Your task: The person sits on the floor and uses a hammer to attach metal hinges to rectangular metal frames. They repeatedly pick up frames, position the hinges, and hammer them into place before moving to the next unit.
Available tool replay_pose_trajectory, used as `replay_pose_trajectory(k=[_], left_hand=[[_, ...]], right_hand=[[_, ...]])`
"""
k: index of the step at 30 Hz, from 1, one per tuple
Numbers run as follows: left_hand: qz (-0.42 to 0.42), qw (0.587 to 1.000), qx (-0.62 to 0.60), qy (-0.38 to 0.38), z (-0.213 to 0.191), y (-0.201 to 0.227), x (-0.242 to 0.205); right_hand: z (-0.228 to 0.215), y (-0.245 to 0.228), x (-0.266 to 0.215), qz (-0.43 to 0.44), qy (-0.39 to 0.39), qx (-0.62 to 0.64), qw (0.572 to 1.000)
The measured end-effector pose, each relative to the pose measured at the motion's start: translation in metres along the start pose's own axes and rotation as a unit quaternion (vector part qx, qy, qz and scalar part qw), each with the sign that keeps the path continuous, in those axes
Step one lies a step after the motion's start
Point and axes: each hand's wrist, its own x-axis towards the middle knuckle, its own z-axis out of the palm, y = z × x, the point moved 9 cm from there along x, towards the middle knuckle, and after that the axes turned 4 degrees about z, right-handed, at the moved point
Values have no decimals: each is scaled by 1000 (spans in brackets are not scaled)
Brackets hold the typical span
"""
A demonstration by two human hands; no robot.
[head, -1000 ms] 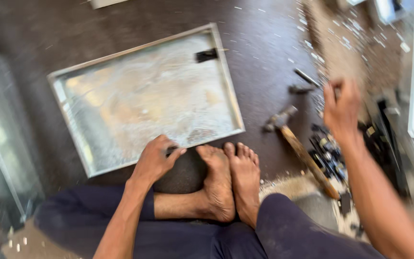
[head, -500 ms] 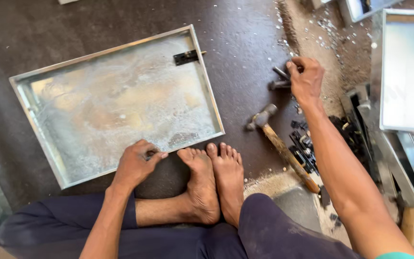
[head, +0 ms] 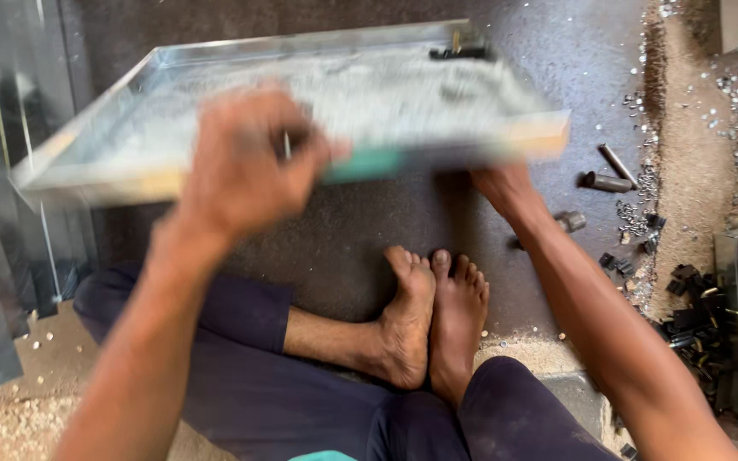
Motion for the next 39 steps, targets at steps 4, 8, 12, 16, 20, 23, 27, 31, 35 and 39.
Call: replay_pose_trajectory(k=[4,8,12,16,20,23,27,31,35,39], left_hand=[[30,999,27,34,-34,9,41],[31,999,-17,34,2,2,7],[-51,990,-130,8,99,-11,-79],[-52,995,-87,2,169,-32,-110],[-49,994,-96,20,189,-39,-121],[-46,993,-111,16,190,-41,-118],[-80,987,-136,-11,191,-52,-103],[-67,986,-128,85,175,-89,-43],[103,968,-1,228,162,-100,84],[-35,994,-13,-106,232,-130,176]], right_hand=[[49,17,55,171,-123,8,978],[0,-2,11,68,-57,19,996],[-79,-4,-102,46,33,-67,996],[-112,26,-197,187,-5,-127,974],[-130,25,-258,282,-67,-199,936],[-130,21,-280,348,-96,-231,904],[-141,15,-288,365,-130,-263,884],[-170,10,-291,574,-107,-62,809],[-159,-14,-219,474,-93,36,875],[-95,-10,-161,423,-123,38,897]])
